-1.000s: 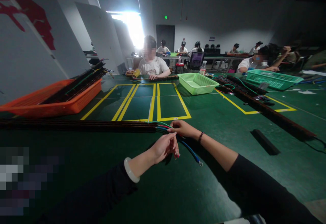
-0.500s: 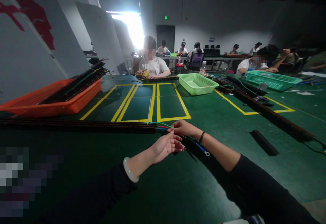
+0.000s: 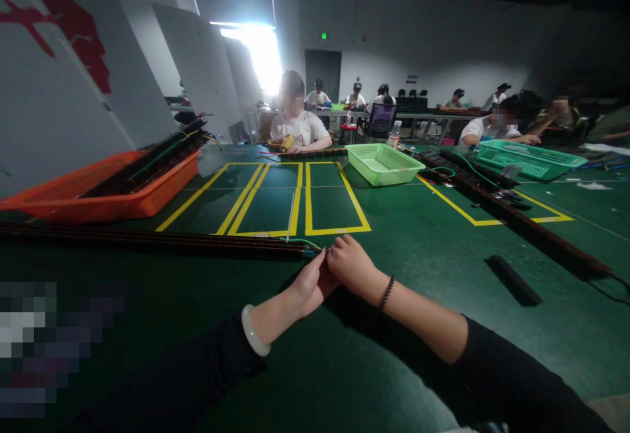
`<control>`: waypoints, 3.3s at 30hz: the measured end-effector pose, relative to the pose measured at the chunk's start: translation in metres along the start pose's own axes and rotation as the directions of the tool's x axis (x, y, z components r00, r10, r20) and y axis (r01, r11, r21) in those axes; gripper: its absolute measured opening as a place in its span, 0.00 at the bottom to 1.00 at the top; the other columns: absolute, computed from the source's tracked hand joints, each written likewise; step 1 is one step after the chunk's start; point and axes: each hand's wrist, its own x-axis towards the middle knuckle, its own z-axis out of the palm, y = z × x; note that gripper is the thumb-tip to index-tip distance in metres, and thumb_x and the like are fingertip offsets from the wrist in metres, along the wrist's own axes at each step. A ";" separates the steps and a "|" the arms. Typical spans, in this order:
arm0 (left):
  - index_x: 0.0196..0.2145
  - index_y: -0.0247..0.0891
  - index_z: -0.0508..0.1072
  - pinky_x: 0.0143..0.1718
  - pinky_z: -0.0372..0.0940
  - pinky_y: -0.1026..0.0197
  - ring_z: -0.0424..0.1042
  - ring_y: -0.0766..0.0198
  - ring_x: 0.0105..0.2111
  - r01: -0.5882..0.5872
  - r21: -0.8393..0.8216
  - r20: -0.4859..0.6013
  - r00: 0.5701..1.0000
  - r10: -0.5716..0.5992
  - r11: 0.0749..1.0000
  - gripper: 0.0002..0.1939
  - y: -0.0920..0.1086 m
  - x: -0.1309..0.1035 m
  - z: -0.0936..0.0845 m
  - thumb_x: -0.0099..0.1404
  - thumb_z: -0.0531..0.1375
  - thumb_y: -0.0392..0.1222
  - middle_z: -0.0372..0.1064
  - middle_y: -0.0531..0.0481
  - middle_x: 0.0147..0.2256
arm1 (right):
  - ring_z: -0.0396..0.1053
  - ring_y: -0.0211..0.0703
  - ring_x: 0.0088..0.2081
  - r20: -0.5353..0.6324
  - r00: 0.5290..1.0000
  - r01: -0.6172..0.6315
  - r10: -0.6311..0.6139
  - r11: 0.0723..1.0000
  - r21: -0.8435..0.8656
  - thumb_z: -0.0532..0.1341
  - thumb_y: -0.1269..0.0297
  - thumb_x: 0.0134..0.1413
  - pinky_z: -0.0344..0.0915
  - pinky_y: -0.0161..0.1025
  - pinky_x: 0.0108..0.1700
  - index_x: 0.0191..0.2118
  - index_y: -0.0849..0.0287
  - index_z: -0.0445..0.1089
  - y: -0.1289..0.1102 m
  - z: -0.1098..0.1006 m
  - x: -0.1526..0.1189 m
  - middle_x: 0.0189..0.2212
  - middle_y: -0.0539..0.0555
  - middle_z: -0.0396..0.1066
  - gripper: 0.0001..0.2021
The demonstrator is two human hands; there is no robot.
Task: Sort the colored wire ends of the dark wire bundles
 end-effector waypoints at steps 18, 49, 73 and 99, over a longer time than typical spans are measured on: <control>0.40 0.29 0.69 0.42 0.64 0.58 0.71 0.62 0.35 0.002 0.037 0.155 0.988 -0.007 0.999 0.14 0.003 0.005 -0.001 0.68 0.47 0.39 0.71 0.42 0.33 | 0.66 0.40 0.25 0.543 0.821 -0.500 0.177 0.684 0.532 0.48 0.44 0.59 0.58 0.35 0.28 0.28 0.66 0.72 0.059 -0.012 -0.013 0.24 0.58 0.70 0.28; 0.26 0.34 0.70 0.43 0.63 0.60 0.69 0.65 0.31 -0.047 0.026 0.101 0.994 0.044 0.999 0.10 -0.003 0.006 -0.007 0.64 0.53 0.33 0.69 0.48 0.27 | 0.72 0.48 0.31 0.250 0.936 -0.282 0.247 0.953 0.113 0.52 0.59 0.61 0.62 0.37 0.30 0.32 0.62 0.72 0.016 -0.035 -0.016 0.30 0.61 0.73 0.16; 0.28 0.34 0.69 0.40 0.62 0.61 0.70 0.63 0.32 0.007 0.064 0.168 0.986 -0.017 0.998 0.11 0.000 0.000 -0.002 0.65 0.54 0.41 0.70 0.48 0.27 | 0.69 0.45 0.33 0.302 0.932 -0.276 0.199 0.931 0.238 0.56 0.65 0.53 0.62 0.37 0.32 0.36 0.63 0.72 0.006 -0.049 -0.024 0.33 0.60 0.71 0.10; 0.30 0.32 0.67 0.34 0.65 0.61 0.67 0.66 0.24 -0.005 0.202 0.137 0.990 -0.023 0.979 0.13 0.002 0.002 -0.005 0.68 0.48 0.41 0.66 0.49 0.25 | 0.65 0.44 0.40 -0.016 0.913 -0.387 0.408 0.877 0.286 0.54 0.61 0.61 0.59 0.37 0.43 0.38 0.57 0.73 0.063 0.056 -0.011 0.35 0.56 0.69 0.11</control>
